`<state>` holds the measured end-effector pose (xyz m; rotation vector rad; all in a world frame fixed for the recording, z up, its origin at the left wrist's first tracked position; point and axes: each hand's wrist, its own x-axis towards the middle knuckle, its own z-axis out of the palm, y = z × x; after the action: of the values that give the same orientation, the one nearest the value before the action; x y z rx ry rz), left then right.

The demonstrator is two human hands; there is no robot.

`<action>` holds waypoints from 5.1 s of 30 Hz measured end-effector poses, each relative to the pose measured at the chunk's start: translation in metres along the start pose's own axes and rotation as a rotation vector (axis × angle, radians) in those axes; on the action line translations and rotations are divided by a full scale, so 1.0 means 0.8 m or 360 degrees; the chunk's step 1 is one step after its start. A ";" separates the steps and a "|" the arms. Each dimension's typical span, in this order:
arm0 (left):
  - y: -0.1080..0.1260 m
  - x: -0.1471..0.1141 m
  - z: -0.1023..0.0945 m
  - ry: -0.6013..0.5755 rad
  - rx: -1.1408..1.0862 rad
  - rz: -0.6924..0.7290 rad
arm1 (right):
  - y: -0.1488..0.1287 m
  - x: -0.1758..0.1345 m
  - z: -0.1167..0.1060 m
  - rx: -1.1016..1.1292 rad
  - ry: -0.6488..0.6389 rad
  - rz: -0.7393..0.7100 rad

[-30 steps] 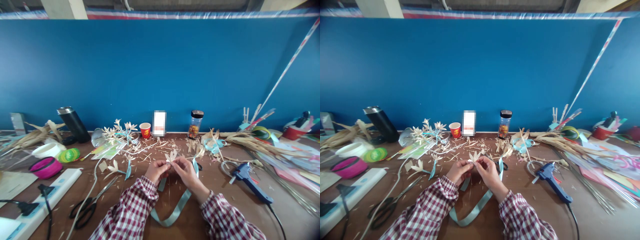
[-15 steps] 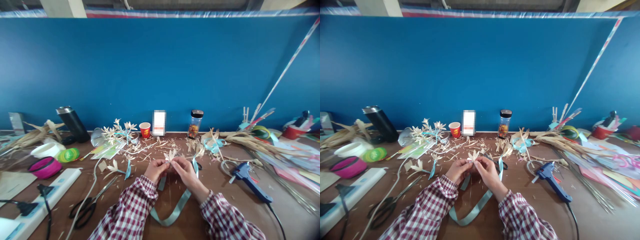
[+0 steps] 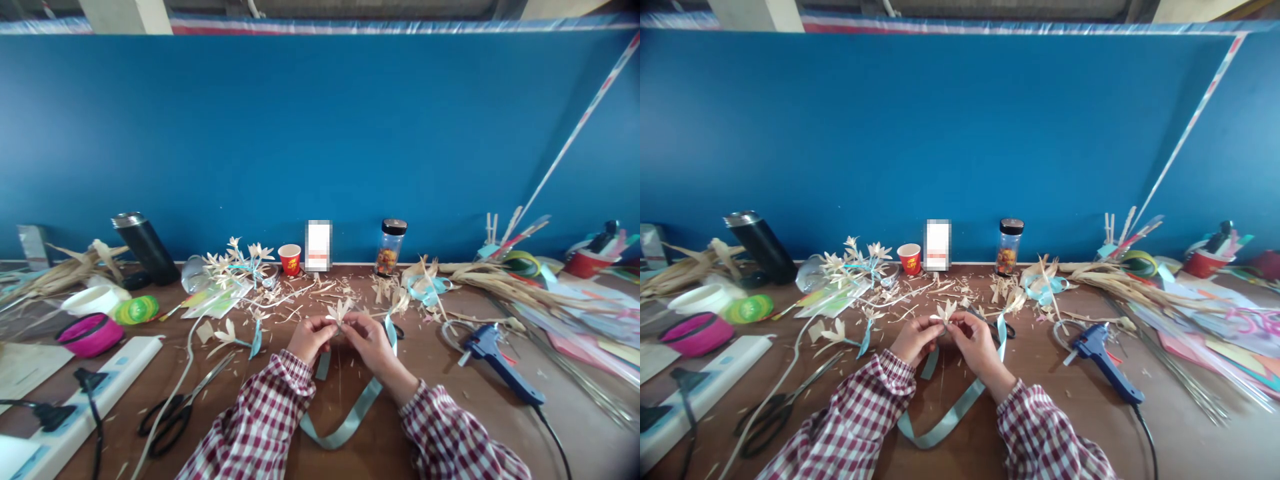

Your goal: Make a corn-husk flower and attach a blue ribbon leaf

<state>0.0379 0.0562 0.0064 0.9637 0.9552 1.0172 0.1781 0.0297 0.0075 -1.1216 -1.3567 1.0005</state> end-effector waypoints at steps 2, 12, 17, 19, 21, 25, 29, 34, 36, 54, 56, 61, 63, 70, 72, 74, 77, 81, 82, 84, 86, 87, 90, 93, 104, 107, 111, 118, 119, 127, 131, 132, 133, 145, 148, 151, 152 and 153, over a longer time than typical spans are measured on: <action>0.000 0.001 0.000 -0.0022 0.0014 0.0047 | 0.000 0.000 0.000 -0.0025 -0.0012 0.0002; -0.001 -0.004 0.002 -0.0057 0.0040 -0.0012 | 0.003 -0.001 0.000 0.0076 -0.0050 0.0043; -0.006 -0.001 -0.001 -0.0018 0.0221 0.0066 | 0.007 0.000 -0.001 0.0013 -0.0043 0.0055; -0.005 -0.001 -0.002 -0.0004 0.0254 0.0072 | 0.007 0.001 -0.003 -0.0015 0.0010 0.0035; -0.003 -0.002 -0.001 0.0017 0.0268 0.0058 | 0.007 0.002 -0.004 -0.0024 0.0067 0.0026; 0.003 -0.005 0.001 0.0043 0.0232 -0.0023 | 0.009 0.002 -0.005 0.0039 0.0128 0.0004; 0.003 -0.003 0.002 0.0105 0.0188 -0.0050 | 0.010 0.000 -0.004 0.0080 0.0190 0.0003; -0.003 0.000 0.000 0.0088 0.0326 0.0009 | 0.006 -0.001 -0.001 0.0110 0.0127 0.0085; -0.001 -0.003 0.002 0.0025 0.0371 0.0062 | 0.005 -0.001 0.000 0.0139 0.0125 0.0092; -0.009 -0.001 0.002 0.0223 0.0577 0.0519 | 0.002 -0.003 -0.002 0.0042 0.0116 -0.0078; -0.008 -0.002 0.002 0.0275 0.0601 0.0513 | 0.003 -0.003 -0.002 0.0077 0.0136 -0.0084; -0.002 -0.003 0.003 0.0313 0.0553 0.0417 | 0.002 0.000 -0.002 0.0337 0.0171 -0.0001; 0.001 -0.004 0.004 0.0306 0.0526 0.0361 | -0.001 0.001 -0.002 0.0445 0.0191 0.0053; 0.003 -0.007 0.008 0.0150 0.0494 0.0238 | -0.006 -0.001 0.000 0.0708 0.0142 0.0099; 0.004 -0.008 0.008 0.0078 0.0463 0.0219 | -0.005 0.000 0.001 0.0788 0.0132 0.0119; 0.005 -0.008 0.008 0.0044 0.0441 0.0185 | -0.004 0.000 0.002 0.0845 0.0128 0.0152; 0.005 -0.008 0.007 0.0035 0.0397 0.0131 | -0.004 0.001 0.002 0.0859 0.0138 0.0174; 0.004 -0.008 0.009 0.0100 0.0358 0.0073 | -0.005 0.000 0.001 0.0875 0.0155 0.0189; 0.004 -0.008 0.009 0.0132 0.0371 0.0070 | -0.006 0.000 0.001 0.0882 0.0150 0.0198; 0.003 -0.007 0.009 0.0195 0.0400 0.0098 | -0.005 0.000 0.001 0.0868 0.0141 0.0210; 0.003 -0.005 0.006 0.0284 0.0392 0.0124 | -0.004 0.000 0.000 0.0774 0.0164 0.0187; 0.003 -0.003 0.005 0.0335 0.0372 0.0115 | -0.003 0.001 -0.002 0.0665 0.0197 0.0162; 0.003 0.001 -0.002 0.0473 0.0328 0.0057 | -0.002 0.004 -0.013 0.0054 0.0371 0.0049; 0.005 0.003 -0.006 0.0543 0.0417 0.0140 | -0.005 0.006 -0.030 -0.0835 0.0446 -0.0077; 0.003 0.003 -0.007 0.0457 0.0457 0.0209 | -0.022 0.001 -0.034 -0.1965 0.0218 -0.0533; 0.005 0.000 -0.003 0.0473 0.0452 0.0200 | -0.012 0.008 -0.033 -0.1991 0.0015 -0.0630; 0.001 -0.001 -0.001 0.0407 0.0392 0.0185 | -0.002 0.014 -0.027 -0.2153 -0.0218 -0.0646; -0.012 0.002 -0.006 0.0432 0.0224 0.0315 | 0.000 0.013 -0.024 -0.2072 -0.0150 -0.0454; -0.013 0.001 -0.005 0.0446 0.0203 0.0318 | 0.000 0.012 -0.025 -0.2039 -0.0134 -0.0465; -0.008 -0.003 -0.005 0.0448 -0.0092 0.0277 | 0.002 0.007 -0.019 -0.1517 0.0047 -0.0563; 0.001 -0.003 -0.013 0.0361 -0.0437 0.0047 | -0.001 0.006 -0.018 -0.1101 0.0144 -0.0473; 0.003 -0.004 -0.013 0.0334 -0.0491 0.0015 | -0.002 0.006 -0.018 -0.0993 0.0163 -0.0432; 0.004 -0.005 -0.013 0.0285 -0.0527 -0.0003 | -0.004 0.006 -0.017 -0.0894 0.0175 -0.0380; 0.004 -0.019 0.004 0.0035 -0.0541 -0.0179 | -0.009 0.006 -0.016 -0.0615 0.0194 -0.0099; 0.004 -0.020 0.003 -0.0019 -0.0572 -0.0199 | -0.013 0.005 -0.017 -0.0569 0.0180 -0.0066; 0.002 -0.020 0.003 -0.0047 -0.0542 -0.0270 | -0.014 0.004 -0.015 -0.0432 0.0109 -0.0082; 0.001 -0.020 0.003 -0.0052 -0.0539 -0.0288 | -0.014 0.004 -0.014 -0.0391 0.0078 -0.0092; 0.001 -0.020 0.003 -0.0055 -0.0542 -0.0298 | -0.015 0.003 -0.013 -0.0360 0.0050 -0.0100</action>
<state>0.0362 0.0408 0.0102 0.5957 0.7949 0.9628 0.1875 0.0297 0.0204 -1.2481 -1.4976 0.7952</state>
